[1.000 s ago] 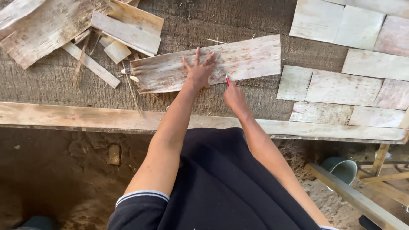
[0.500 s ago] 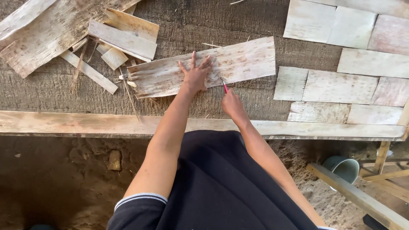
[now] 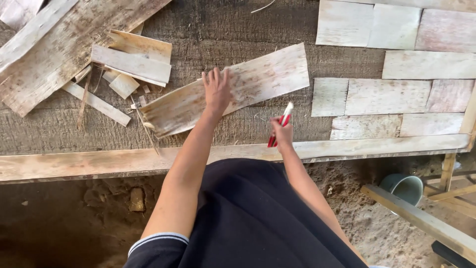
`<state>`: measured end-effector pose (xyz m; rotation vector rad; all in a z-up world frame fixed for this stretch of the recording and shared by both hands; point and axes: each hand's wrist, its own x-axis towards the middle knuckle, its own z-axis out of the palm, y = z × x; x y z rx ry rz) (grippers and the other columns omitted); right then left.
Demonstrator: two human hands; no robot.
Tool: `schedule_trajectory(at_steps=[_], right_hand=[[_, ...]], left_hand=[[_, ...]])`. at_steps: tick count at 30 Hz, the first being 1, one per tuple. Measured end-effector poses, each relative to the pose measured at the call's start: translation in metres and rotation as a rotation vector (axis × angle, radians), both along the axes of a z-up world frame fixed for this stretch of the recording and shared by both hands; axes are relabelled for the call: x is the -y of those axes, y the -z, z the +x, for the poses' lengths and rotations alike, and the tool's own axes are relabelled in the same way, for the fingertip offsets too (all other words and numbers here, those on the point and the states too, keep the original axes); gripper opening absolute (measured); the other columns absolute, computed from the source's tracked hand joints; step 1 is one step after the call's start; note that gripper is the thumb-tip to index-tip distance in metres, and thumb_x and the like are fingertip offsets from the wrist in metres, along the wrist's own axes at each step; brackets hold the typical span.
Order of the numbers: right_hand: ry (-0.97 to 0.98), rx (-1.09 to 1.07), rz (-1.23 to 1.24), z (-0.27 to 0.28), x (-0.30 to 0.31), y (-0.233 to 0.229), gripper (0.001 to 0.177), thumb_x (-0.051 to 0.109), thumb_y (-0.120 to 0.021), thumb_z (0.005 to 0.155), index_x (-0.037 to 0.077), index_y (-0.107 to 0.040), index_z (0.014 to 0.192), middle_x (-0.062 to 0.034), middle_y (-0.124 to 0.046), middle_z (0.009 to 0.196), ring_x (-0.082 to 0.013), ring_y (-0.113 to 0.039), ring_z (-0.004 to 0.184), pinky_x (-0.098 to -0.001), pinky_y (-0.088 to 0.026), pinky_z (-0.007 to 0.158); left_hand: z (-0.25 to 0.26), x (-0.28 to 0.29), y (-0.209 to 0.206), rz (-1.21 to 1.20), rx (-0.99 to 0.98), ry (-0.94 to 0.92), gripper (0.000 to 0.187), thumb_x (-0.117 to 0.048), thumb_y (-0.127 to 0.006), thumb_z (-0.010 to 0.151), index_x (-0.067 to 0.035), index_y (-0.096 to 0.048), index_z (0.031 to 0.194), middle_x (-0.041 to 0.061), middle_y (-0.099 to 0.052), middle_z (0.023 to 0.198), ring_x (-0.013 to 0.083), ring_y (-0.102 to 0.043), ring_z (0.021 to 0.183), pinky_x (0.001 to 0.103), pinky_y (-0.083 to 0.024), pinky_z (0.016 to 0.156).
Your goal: Cutting thin sheets of wood or bark into rectangular pieces using a utility knife on a workbench.
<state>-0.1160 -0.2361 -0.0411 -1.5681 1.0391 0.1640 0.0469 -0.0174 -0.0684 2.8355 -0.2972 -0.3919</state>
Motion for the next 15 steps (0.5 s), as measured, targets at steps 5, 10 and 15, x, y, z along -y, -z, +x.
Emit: schedule_trajectory(at_steps=[5,10,15], right_hand=[[0.229,0.165,0.192,0.046,0.007,-0.013,0.024,0.018,-0.082,0.086,0.007,-0.067,0.101,0.0021,-0.051,0.068,-0.0079,-0.053,0.053,-0.0186,-0.047,0.044],[0.323,0.275,0.259,0.072,0.002,-0.017,0.033,0.023,-0.085,0.089,0.005,-0.057,0.088,0.0013,-0.044,0.066,-0.0115,-0.056,0.050,-0.0228,-0.047,0.042],[0.048,0.401,-0.180,0.064,-0.010,-0.034,0.037,0.032,-0.089,0.088,0.008,-0.065,0.075,-0.0077,-0.064,0.056,-0.0142,-0.064,0.045,-0.0268,-0.052,0.038]], left_hand=[[0.015,-0.019,0.067,-0.271,0.143,0.026,0.027,-0.025,-0.071,0.093,-0.014,-0.059,0.115,0.008,-0.053,0.102,0.0304,-0.064,0.093,0.047,-0.052,0.080],[0.016,-0.026,-0.003,-0.466,-0.022,0.001,0.009,-0.025,-0.064,0.098,-0.019,-0.059,0.102,0.013,-0.068,0.082,0.0371,-0.073,0.080,0.050,-0.058,0.069],[0.012,-0.027,-0.038,-0.174,0.028,-0.005,0.015,-0.022,-0.067,0.089,-0.016,-0.060,0.101,0.011,-0.073,0.078,0.0330,-0.076,0.073,0.048,-0.058,0.064]])
